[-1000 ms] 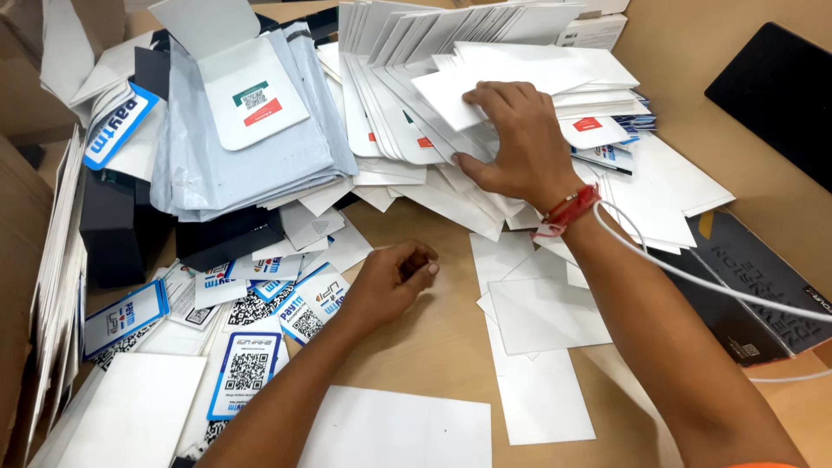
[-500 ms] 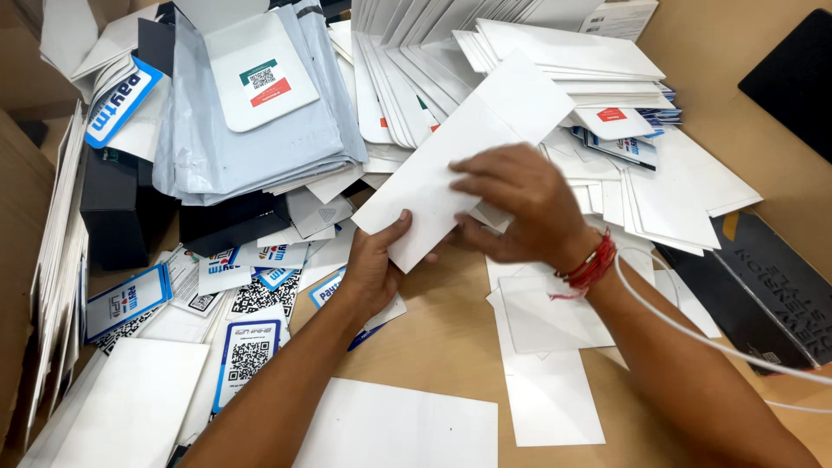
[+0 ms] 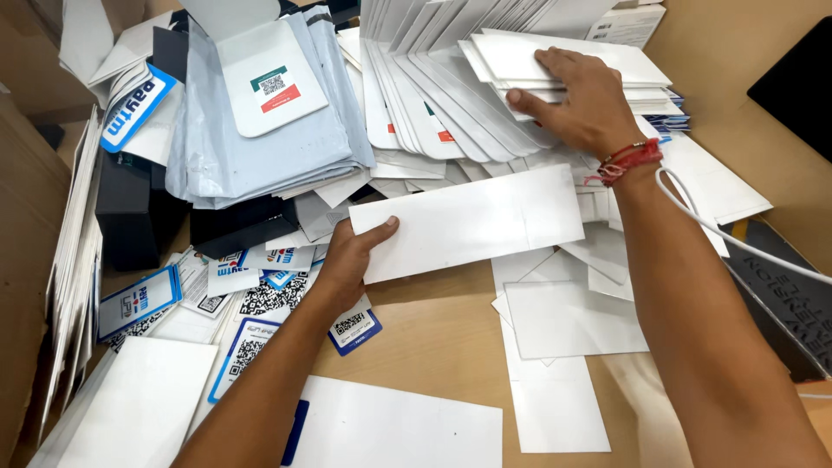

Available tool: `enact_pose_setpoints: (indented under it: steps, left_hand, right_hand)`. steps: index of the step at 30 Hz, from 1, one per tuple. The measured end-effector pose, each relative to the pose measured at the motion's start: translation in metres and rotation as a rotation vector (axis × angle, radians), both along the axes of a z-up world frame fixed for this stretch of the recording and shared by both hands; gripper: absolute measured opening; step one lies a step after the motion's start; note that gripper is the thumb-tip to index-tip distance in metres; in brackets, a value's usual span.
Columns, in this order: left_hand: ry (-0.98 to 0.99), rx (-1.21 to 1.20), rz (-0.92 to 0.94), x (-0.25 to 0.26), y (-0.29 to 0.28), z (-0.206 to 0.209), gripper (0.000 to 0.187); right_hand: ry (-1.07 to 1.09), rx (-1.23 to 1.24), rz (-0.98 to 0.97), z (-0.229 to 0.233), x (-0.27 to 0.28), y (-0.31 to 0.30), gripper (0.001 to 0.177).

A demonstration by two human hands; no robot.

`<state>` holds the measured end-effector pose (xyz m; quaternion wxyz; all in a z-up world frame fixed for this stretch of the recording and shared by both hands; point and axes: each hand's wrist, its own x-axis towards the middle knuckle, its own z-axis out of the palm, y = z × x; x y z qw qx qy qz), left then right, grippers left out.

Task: The person sorts various envelopes, QR code cards, and SIM cards from a table into organized stacks and a cardboard box.

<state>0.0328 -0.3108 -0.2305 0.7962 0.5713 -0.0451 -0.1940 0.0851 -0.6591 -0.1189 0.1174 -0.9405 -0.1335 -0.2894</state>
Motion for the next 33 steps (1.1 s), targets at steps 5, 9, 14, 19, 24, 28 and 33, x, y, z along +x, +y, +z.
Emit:
enact_pose_setpoints:
  steps: [5, 9, 14, 19, 24, 28, 33]
  left_hand:
    - [0.163, 0.036, 0.044, -0.008, 0.000, 0.014, 0.039]
    - [0.165, -0.056, 0.051, -0.015, 0.006, 0.013, 0.046]
    - [0.162, -0.243, 0.076, -0.026, 0.022, 0.007, 0.067]
    - [0.108, -0.081, 0.118, -0.051, 0.047, 0.009, 0.056]
    - [0.086, 0.018, 0.172, -0.053, 0.069, 0.010, 0.050]
    - [0.049, 0.011, 0.196, -0.052, 0.069, 0.007, 0.040]
    - [0.037, 0.153, 0.256, -0.052, 0.064, 0.006, 0.034]
  right_hand:
    - [-0.179, -0.230, -0.020, 0.006, -0.051, 0.051, 0.056]
    - [-0.317, -0.291, -0.009, -0.002, -0.079, 0.077, 0.039]
    - [-0.355, -0.402, 0.247, -0.038, -0.132, 0.134, 0.041]
    - [-0.154, -0.361, 0.424, -0.050, -0.160, 0.179, 0.066]
    - [-0.143, -0.241, 0.425, -0.024, -0.108, 0.136, 0.071]
    - [-0.331, -0.279, 0.054, 0.007, -0.022, 0.055, 0.083]
    - [0.149, -0.121, -0.188, 0.006, 0.024, 0.002, 0.096]
